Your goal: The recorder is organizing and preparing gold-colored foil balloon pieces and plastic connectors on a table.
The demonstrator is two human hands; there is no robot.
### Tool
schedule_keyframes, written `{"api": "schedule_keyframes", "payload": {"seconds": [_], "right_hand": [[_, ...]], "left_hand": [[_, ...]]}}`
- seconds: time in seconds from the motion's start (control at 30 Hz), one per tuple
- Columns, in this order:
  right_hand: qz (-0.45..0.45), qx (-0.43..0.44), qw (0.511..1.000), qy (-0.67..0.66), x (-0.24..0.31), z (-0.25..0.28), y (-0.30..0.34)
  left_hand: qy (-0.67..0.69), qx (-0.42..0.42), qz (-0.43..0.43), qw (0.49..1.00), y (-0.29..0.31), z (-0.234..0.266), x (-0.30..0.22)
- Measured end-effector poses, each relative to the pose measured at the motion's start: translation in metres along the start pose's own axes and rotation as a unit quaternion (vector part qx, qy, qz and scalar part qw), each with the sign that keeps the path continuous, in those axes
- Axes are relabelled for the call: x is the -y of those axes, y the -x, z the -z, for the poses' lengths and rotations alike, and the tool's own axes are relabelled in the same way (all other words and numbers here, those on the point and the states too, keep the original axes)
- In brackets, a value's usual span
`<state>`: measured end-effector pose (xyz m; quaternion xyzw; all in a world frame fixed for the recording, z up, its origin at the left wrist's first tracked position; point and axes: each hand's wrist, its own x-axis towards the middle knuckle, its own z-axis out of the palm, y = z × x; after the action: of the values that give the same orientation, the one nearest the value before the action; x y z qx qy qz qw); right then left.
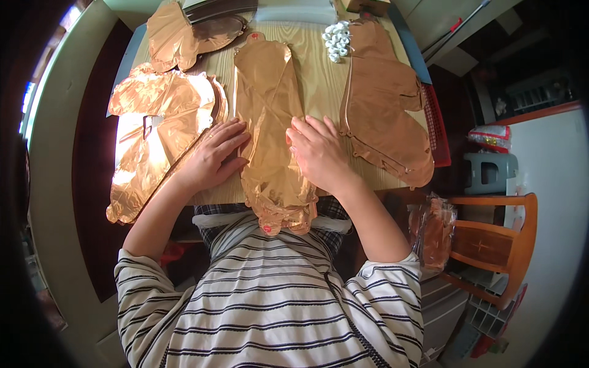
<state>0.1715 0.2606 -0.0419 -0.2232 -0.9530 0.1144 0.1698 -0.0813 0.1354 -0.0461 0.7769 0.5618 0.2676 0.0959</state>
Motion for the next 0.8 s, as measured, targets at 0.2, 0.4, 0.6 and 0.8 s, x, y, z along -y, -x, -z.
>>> {"api": "schedule_keyframes", "payload": {"seconds": [0.2,0.4,0.6,0.8], "right_hand": [[0.027,-0.053,0.998,0.016,0.016,0.004,-0.002],[0.109,0.011,0.991,-0.080,0.077,-0.017,-0.003],[0.103,0.011,0.994,0.015,0.097,-0.034,0.004],[0.101,0.011,0.994,0.041,0.103,-0.034,0.007]], "left_hand": [[-0.002,0.027,0.012,1.000,0.002,0.003,0.001],[-0.007,0.016,0.015,1.000,0.005,0.000,0.004],[-0.017,0.007,0.003,1.000,0.004,-0.001,0.006],[-0.172,-0.061,0.011,0.983,-0.017,-0.007,0.013]]}}
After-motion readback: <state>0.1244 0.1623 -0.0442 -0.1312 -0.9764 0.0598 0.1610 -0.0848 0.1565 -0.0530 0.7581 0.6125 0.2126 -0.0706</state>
